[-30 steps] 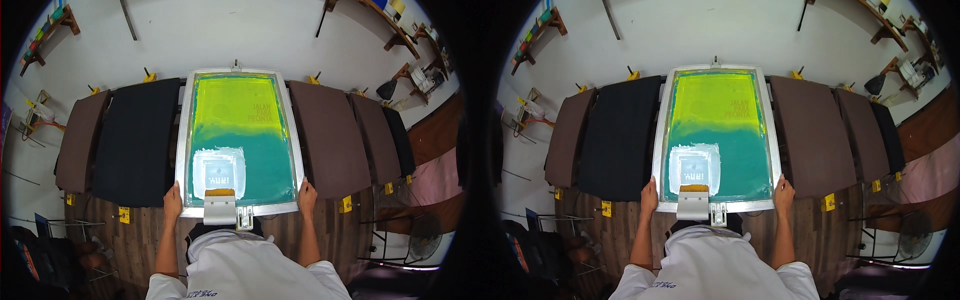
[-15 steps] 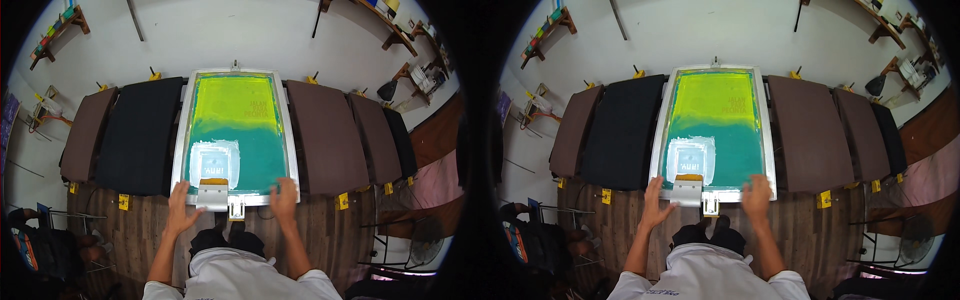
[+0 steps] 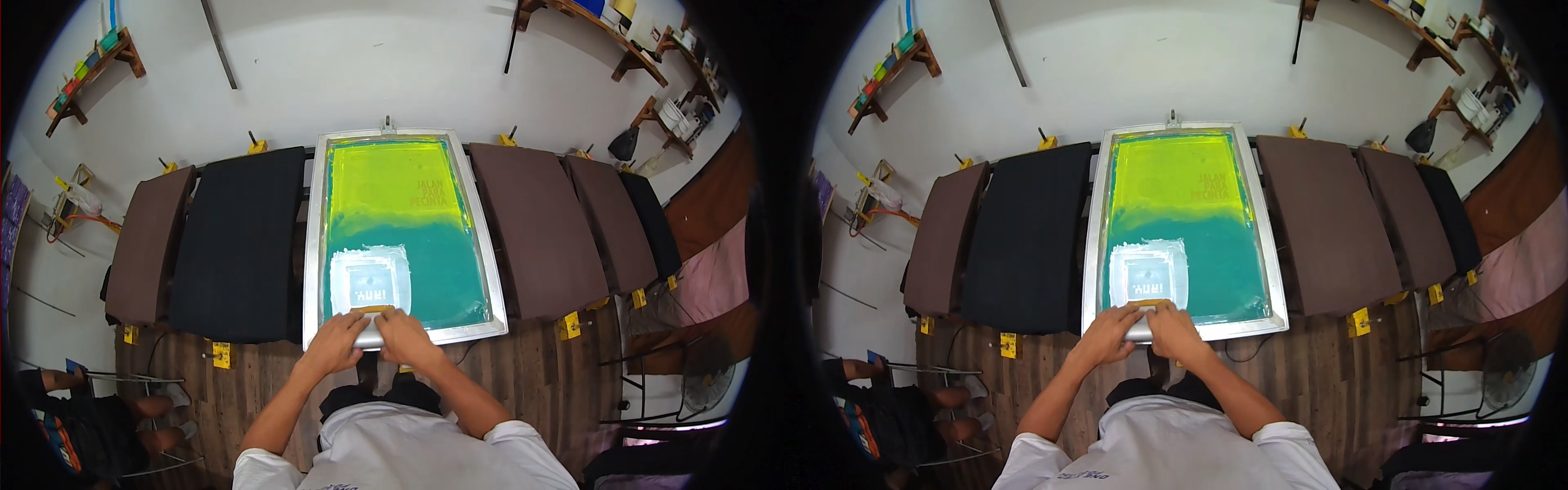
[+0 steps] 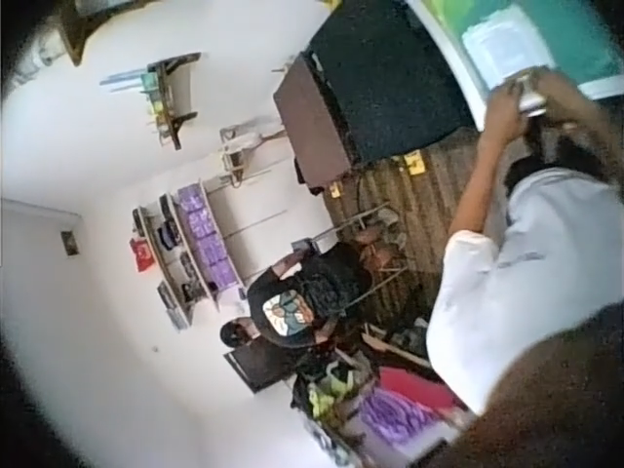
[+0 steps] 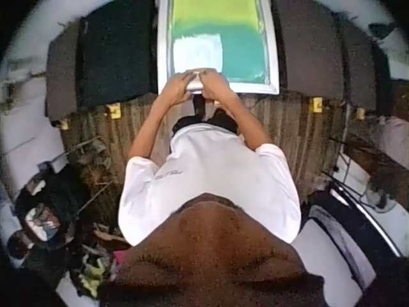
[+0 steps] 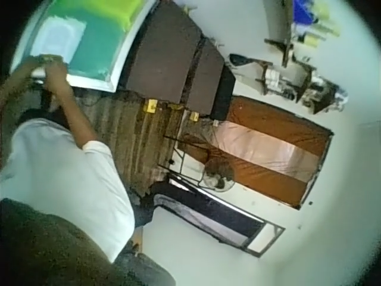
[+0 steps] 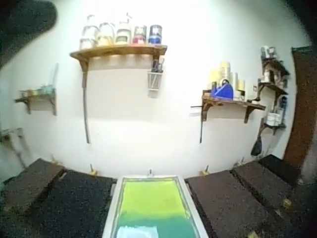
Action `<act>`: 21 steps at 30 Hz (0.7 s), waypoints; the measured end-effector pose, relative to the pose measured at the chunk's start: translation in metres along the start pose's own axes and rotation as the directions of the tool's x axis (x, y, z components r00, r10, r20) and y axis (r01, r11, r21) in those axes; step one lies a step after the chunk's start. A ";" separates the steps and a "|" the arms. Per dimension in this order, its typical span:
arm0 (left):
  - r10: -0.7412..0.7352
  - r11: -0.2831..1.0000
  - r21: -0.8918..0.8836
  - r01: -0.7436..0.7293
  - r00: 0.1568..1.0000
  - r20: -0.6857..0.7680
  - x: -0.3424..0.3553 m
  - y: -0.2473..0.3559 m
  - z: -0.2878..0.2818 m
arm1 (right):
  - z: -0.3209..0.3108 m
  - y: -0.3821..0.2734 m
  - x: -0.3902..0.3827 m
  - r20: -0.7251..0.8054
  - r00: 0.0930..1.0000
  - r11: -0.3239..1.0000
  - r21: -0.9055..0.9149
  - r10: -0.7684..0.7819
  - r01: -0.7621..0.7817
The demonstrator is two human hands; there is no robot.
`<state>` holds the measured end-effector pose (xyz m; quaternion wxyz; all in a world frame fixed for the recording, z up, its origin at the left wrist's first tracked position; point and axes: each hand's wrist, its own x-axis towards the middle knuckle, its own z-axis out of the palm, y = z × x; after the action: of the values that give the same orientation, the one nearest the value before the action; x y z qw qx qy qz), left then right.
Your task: Applying ink to a screen using a squeegee in a printing setup.
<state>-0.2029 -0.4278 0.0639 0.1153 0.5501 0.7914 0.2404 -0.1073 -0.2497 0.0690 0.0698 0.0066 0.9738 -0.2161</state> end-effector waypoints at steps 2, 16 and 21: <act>-0.169 0.981 -0.079 0.175 0.982 0.081 0.019 -0.002 -0.008 | -0.005 0.004 0.015 -0.080 0.996 0.998 0.053 0.034 -0.030; -0.187 0.956 -0.192 0.223 0.964 0.191 0.069 -0.038 -0.041 | -0.039 -0.001 0.059 0.048 0.985 0.984 0.043 0.168 -0.170; -0.068 0.975 -0.220 0.035 0.987 -0.146 0.053 -0.054 0.000 | 0.002 -0.012 0.058 -0.209 0.944 0.939 -0.182 0.254 -0.293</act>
<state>-0.2664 -0.3933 0.0412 0.1200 0.4935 0.7809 0.3636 -0.1654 -0.2623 0.0643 0.0100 0.1546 0.9830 -0.0985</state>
